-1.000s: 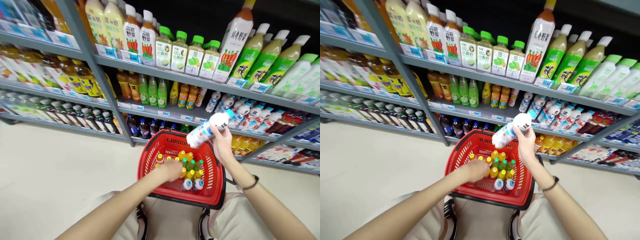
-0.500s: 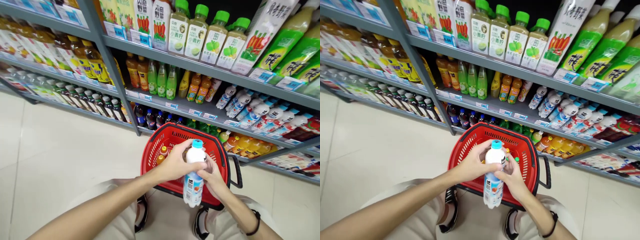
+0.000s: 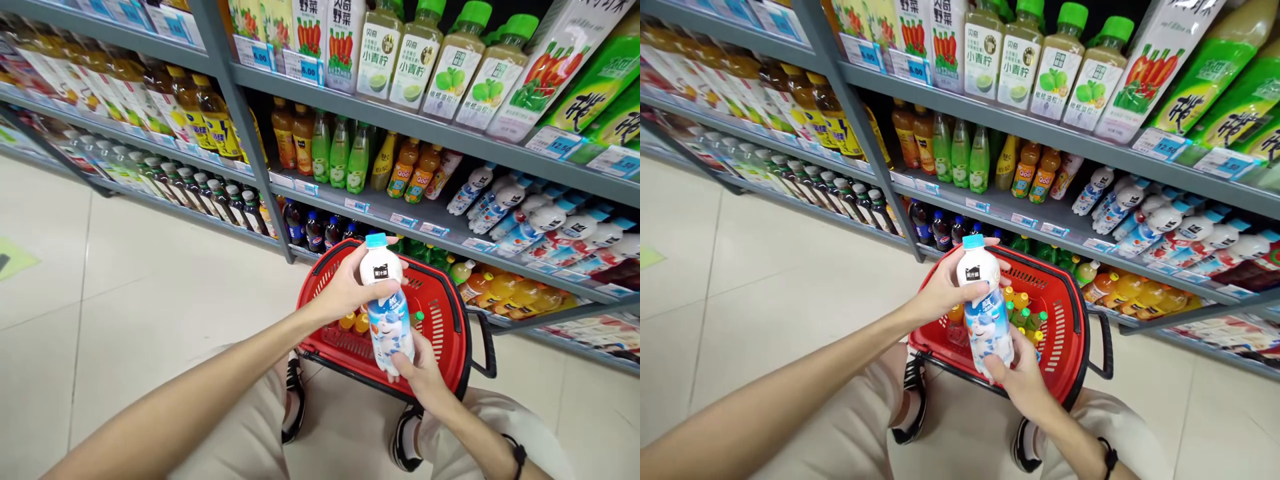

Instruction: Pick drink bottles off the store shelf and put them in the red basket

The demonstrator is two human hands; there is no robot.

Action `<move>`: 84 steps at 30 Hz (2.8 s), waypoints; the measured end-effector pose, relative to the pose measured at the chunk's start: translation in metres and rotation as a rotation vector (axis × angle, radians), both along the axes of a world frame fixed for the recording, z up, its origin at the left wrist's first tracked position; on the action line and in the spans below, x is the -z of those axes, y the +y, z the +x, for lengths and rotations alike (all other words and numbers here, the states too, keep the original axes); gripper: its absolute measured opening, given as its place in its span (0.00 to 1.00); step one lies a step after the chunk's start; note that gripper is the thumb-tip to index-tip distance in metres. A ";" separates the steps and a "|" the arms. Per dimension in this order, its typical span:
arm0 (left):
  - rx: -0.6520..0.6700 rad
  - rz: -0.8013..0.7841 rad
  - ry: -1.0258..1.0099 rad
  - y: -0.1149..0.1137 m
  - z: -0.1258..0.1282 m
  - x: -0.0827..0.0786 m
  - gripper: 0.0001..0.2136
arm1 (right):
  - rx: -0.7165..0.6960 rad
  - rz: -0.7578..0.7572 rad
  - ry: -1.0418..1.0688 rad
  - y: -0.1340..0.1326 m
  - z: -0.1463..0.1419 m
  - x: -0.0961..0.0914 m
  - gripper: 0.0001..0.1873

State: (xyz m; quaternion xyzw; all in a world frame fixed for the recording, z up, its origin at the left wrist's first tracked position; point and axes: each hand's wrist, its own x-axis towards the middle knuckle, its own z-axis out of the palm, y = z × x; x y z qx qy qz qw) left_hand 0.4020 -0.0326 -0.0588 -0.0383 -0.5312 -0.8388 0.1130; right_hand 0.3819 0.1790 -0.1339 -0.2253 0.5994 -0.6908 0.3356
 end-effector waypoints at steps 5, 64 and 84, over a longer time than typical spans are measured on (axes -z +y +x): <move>-0.013 0.008 0.021 0.009 0.003 0.003 0.30 | 0.075 0.070 0.073 -0.003 0.006 0.005 0.27; 0.019 -0.101 0.006 0.013 0.004 0.009 0.27 | -0.024 0.103 0.152 -0.004 0.010 0.015 0.30; 0.027 -0.083 -0.012 0.014 0.004 0.008 0.24 | -0.033 0.101 0.106 -0.004 0.012 0.015 0.28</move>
